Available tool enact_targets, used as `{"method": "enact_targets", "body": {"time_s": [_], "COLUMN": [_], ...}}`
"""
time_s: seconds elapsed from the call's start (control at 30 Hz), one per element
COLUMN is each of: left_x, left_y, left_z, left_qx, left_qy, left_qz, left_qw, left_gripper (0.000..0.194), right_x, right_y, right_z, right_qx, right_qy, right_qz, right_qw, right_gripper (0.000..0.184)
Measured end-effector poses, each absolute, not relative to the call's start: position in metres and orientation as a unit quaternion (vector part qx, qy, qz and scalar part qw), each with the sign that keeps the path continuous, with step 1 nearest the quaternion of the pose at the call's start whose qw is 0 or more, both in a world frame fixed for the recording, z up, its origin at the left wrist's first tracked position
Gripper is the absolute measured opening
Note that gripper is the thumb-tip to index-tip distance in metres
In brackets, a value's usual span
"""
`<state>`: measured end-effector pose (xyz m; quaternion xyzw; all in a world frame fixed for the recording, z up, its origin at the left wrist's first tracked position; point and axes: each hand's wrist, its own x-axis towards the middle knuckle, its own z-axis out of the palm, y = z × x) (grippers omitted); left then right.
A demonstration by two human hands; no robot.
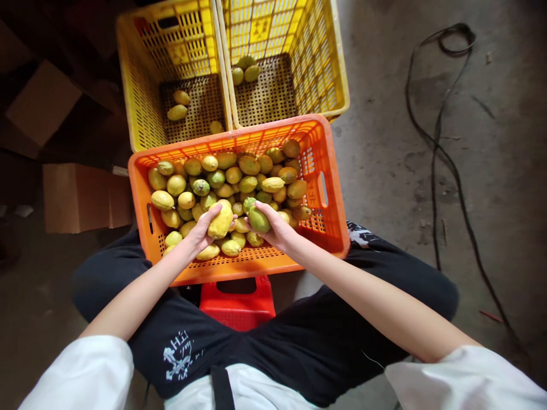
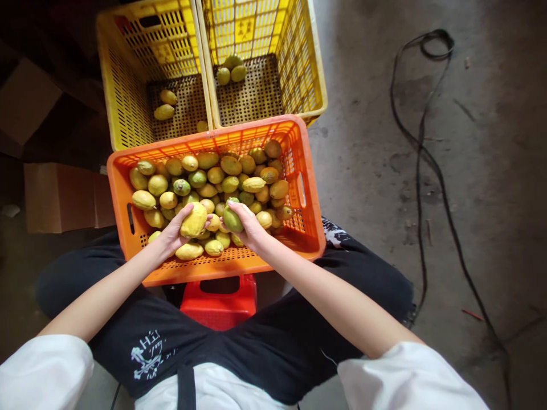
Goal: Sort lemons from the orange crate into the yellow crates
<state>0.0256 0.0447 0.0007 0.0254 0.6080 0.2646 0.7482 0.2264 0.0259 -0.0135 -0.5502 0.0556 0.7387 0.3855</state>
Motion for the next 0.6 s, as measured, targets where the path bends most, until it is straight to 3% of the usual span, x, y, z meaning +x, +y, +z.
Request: {"method": "enact_targets", "body": {"time_s": [0.33, 0.47, 0.6], "left_x": [0.0273, 0.0271, 0.0248], "left_y": [0.0404, 0.0441, 0.0482], "left_z": [0.0025, -0.0004, -0.0053], "left_qx": [0.038, 0.008, -0.018], "left_qy": [0.602, 0.619, 0.61], "left_qz": [0.262, 0.28, 0.283], "left_qw": [0.753, 0.734, 0.74], "left_gripper": [0.01, 0.026, 0.039], "right_x": [0.2235, 0.2249, 0.2283], "right_y": [0.0306, 0.0311, 0.031], "right_z": [-0.02, -0.0226, -0.0234], "right_qx": [-0.568, -0.569, -0.538], "right_qy": [0.056, 0.082, 0.077], "right_qz": [0.729, 0.736, 0.762], "right_qw": [0.378, 0.359, 0.353], "right_gripper": [0.016, 0.024, 0.017]}}
